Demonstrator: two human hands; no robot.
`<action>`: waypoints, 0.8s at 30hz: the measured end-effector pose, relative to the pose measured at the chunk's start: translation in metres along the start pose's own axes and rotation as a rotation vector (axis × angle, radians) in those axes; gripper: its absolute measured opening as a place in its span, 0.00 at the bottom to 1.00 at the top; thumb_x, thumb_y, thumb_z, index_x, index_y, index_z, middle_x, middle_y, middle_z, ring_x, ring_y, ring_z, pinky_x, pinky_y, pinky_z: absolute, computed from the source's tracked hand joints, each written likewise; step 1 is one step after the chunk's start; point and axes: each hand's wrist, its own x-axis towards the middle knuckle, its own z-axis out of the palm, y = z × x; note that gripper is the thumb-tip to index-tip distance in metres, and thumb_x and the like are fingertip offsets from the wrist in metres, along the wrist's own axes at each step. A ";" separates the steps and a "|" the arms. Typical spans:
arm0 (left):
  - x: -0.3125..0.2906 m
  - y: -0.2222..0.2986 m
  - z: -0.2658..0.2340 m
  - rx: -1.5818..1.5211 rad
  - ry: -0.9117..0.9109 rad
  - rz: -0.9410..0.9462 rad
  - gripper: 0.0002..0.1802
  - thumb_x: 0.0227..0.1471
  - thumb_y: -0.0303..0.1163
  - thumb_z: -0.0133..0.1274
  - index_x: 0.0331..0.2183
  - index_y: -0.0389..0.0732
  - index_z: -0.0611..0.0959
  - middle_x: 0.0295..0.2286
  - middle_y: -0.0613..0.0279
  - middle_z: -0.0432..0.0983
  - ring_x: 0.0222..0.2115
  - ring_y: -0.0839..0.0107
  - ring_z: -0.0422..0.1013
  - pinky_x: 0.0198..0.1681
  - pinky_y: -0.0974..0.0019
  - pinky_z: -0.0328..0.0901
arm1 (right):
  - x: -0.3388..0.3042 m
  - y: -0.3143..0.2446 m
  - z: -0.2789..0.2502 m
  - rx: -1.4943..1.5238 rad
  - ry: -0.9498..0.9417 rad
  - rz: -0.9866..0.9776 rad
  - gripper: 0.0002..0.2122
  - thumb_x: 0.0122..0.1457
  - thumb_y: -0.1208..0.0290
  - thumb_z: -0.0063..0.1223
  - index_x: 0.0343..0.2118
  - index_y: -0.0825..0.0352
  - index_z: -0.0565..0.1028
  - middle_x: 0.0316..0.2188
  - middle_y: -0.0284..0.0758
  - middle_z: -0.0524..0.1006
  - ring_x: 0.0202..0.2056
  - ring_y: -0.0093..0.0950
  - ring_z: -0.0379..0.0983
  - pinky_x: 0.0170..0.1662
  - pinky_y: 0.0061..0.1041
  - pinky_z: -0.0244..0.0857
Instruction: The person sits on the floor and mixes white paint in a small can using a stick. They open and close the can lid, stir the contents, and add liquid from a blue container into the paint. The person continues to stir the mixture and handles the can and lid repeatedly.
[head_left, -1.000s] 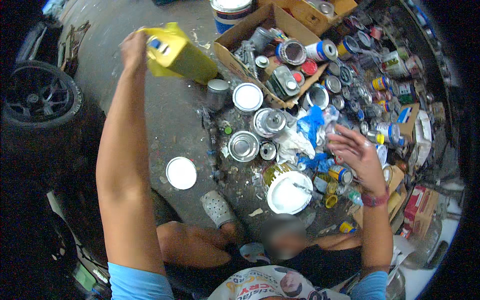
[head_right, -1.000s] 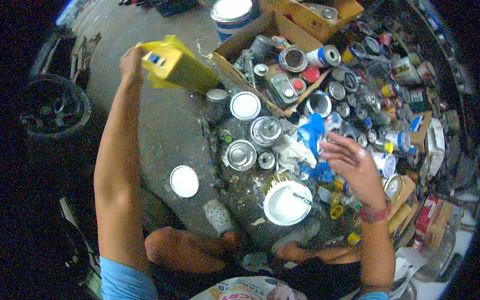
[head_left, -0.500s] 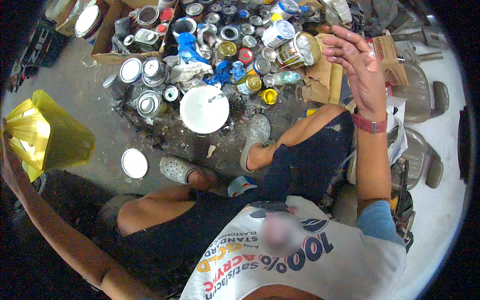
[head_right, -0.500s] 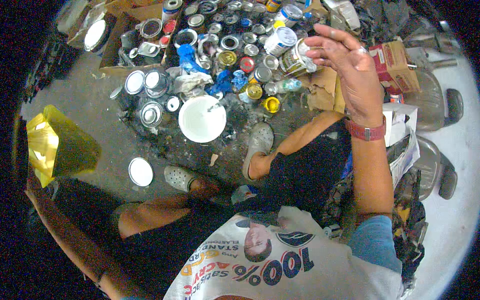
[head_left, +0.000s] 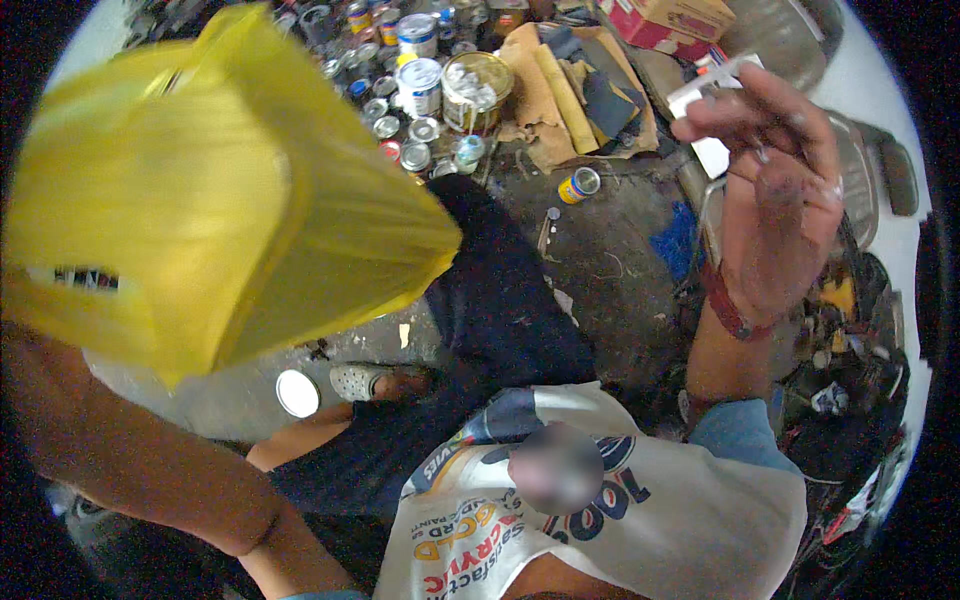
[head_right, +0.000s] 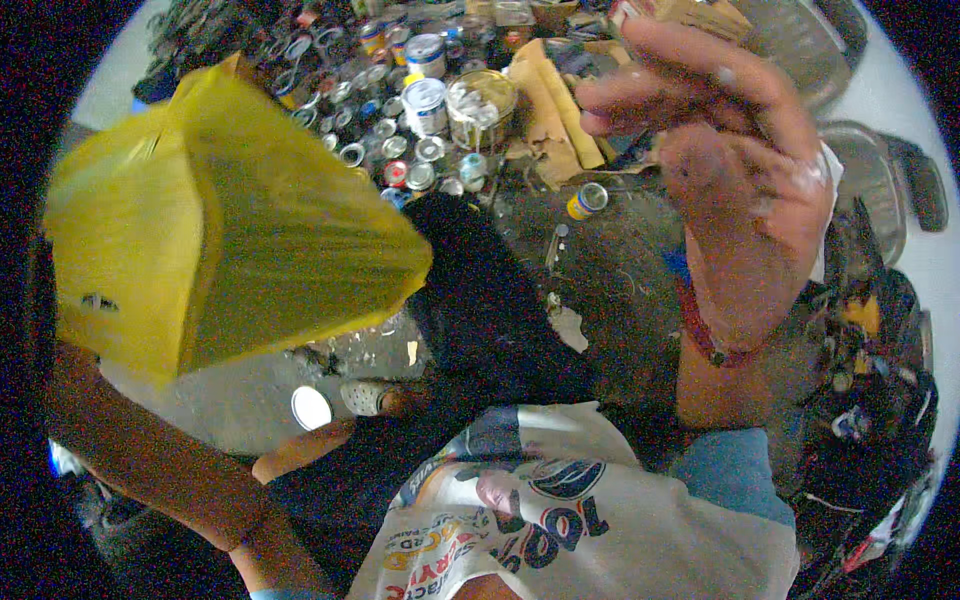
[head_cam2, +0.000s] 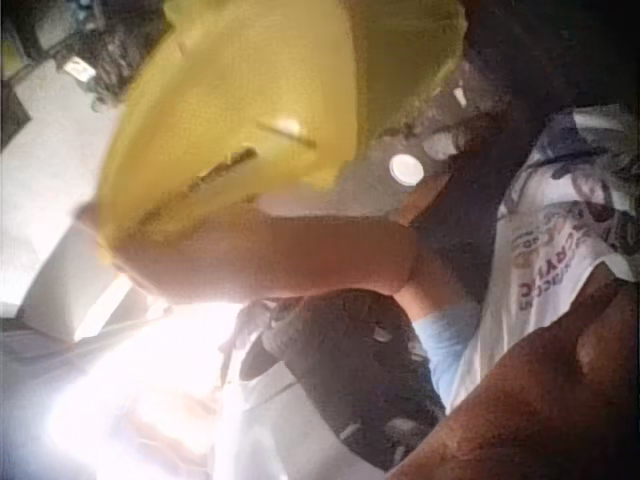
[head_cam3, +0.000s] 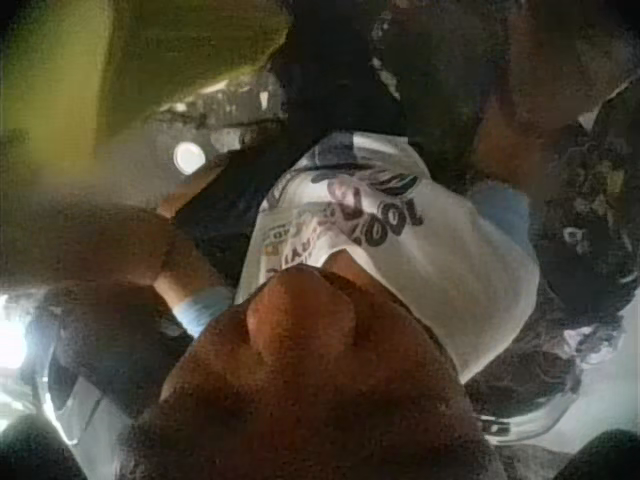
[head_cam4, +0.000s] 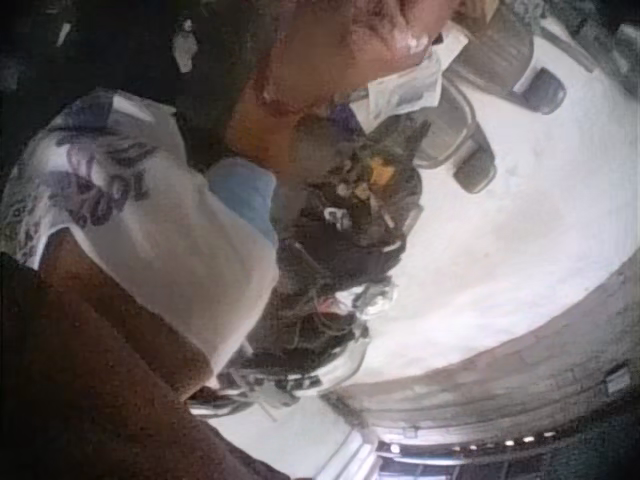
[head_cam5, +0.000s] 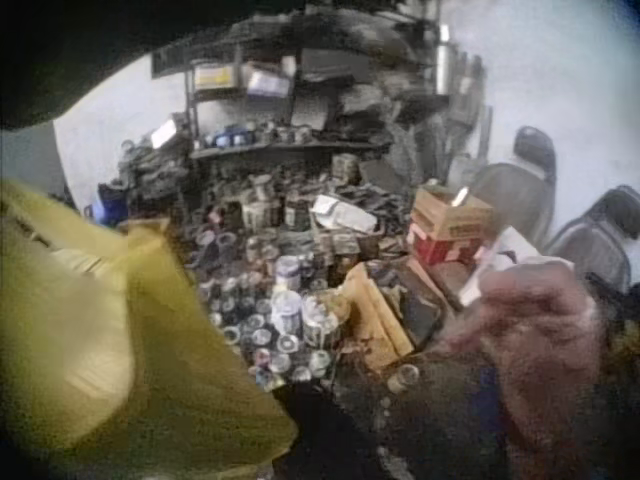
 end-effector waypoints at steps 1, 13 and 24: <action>0.007 0.019 0.021 -0.061 -0.041 0.033 0.22 0.66 0.41 0.52 0.52 0.35 0.84 0.44 0.51 0.83 0.46 0.60 0.78 0.53 0.54 0.71 | -0.006 -0.002 -0.012 0.021 0.051 -0.001 0.31 0.69 0.56 0.61 0.62 0.82 0.71 0.46 0.53 0.83 0.46 0.42 0.82 0.54 0.44 0.75; -0.064 0.130 0.311 -0.424 -0.579 0.210 0.17 0.58 0.20 0.60 0.50 0.31 0.84 0.41 0.57 0.88 0.42 0.67 0.82 0.50 0.61 0.74 | -0.100 0.092 -0.078 0.090 0.567 0.371 0.13 0.73 0.70 0.56 0.54 0.73 0.79 0.39 0.41 0.86 0.38 0.27 0.83 0.46 0.29 0.78; -0.197 0.086 0.482 -0.357 -0.617 0.016 0.10 0.43 0.24 0.68 0.31 0.41 0.86 0.31 0.57 0.85 0.38 0.50 0.79 0.49 0.49 0.66 | -0.187 0.185 -0.049 0.093 0.556 0.817 0.11 0.73 0.65 0.59 0.50 0.68 0.81 0.36 0.36 0.86 0.34 0.23 0.82 0.42 0.24 0.77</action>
